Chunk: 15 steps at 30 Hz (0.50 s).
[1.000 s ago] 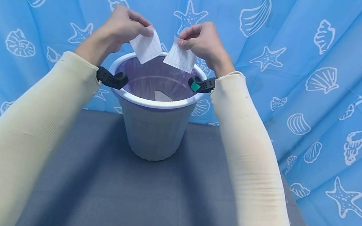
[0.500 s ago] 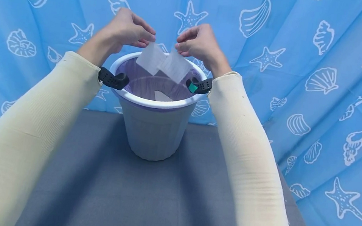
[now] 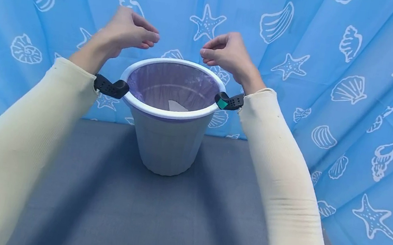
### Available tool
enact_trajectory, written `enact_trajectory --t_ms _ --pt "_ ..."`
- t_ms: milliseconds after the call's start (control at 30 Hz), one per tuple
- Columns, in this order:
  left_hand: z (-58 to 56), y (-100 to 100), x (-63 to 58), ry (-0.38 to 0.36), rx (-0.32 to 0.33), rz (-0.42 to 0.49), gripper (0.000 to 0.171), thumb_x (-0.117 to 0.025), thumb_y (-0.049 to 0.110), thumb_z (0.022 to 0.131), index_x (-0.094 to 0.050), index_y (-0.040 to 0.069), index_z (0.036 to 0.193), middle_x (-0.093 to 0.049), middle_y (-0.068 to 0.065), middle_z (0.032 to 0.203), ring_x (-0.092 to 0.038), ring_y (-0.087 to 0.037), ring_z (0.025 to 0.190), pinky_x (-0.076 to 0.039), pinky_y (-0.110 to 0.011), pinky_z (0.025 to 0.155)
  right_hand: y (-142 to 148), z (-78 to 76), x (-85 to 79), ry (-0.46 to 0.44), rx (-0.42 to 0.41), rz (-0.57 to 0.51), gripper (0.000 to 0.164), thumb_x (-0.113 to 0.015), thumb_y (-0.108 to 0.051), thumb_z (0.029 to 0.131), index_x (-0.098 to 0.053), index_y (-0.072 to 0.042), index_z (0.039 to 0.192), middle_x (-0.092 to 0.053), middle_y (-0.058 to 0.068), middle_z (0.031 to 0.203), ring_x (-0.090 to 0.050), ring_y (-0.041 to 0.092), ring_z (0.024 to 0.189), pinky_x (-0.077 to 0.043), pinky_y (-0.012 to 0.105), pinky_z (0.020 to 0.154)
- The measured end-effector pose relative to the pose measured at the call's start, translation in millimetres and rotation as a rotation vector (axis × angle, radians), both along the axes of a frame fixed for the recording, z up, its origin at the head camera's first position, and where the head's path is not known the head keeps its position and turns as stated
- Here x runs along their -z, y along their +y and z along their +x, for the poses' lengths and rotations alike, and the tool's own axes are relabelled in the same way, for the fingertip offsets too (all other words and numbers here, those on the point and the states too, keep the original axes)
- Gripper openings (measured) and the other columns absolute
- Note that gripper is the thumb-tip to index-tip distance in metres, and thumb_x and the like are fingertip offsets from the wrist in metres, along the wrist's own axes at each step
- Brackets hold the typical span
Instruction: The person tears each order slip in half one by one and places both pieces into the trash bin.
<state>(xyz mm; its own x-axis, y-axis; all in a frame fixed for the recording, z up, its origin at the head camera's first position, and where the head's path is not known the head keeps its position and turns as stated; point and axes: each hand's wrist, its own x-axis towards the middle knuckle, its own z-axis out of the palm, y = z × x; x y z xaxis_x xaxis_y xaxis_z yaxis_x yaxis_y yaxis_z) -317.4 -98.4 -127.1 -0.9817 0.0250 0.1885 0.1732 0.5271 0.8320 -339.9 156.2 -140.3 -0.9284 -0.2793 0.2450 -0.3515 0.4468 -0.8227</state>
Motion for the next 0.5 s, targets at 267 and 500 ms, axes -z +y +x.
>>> enact_trajectory --t_ms 267,500 --pt "19.2 -40 16.2 0.139 -0.135 -0.168 0.045 -0.053 0.042 0.092 -0.058 0.013 0.127 -0.057 -0.005 0.124 -0.053 -0.017 0.111 -0.043 -0.032 0.092 50 11.5 26.6 0.364 0.239 0.297 0.044 -0.054 -0.044 0.092 -0.067 -0.008 0.113 -0.067 0.009 0.103 -0.062 0.018 0.091 -0.046 0.031 0.079" --pt "27.2 -82 75.7 0.260 -0.208 -0.327 0.052 -0.046 0.037 0.096 -0.045 0.007 0.138 -0.051 -0.014 0.134 -0.044 -0.029 0.125 -0.037 -0.045 0.100 97 15.7 95.2 0.545 0.256 0.482 0.048 -0.047 -0.038 0.097 -0.053 -0.004 0.130 -0.054 0.018 0.130 -0.046 0.036 0.122 -0.035 0.050 0.100"
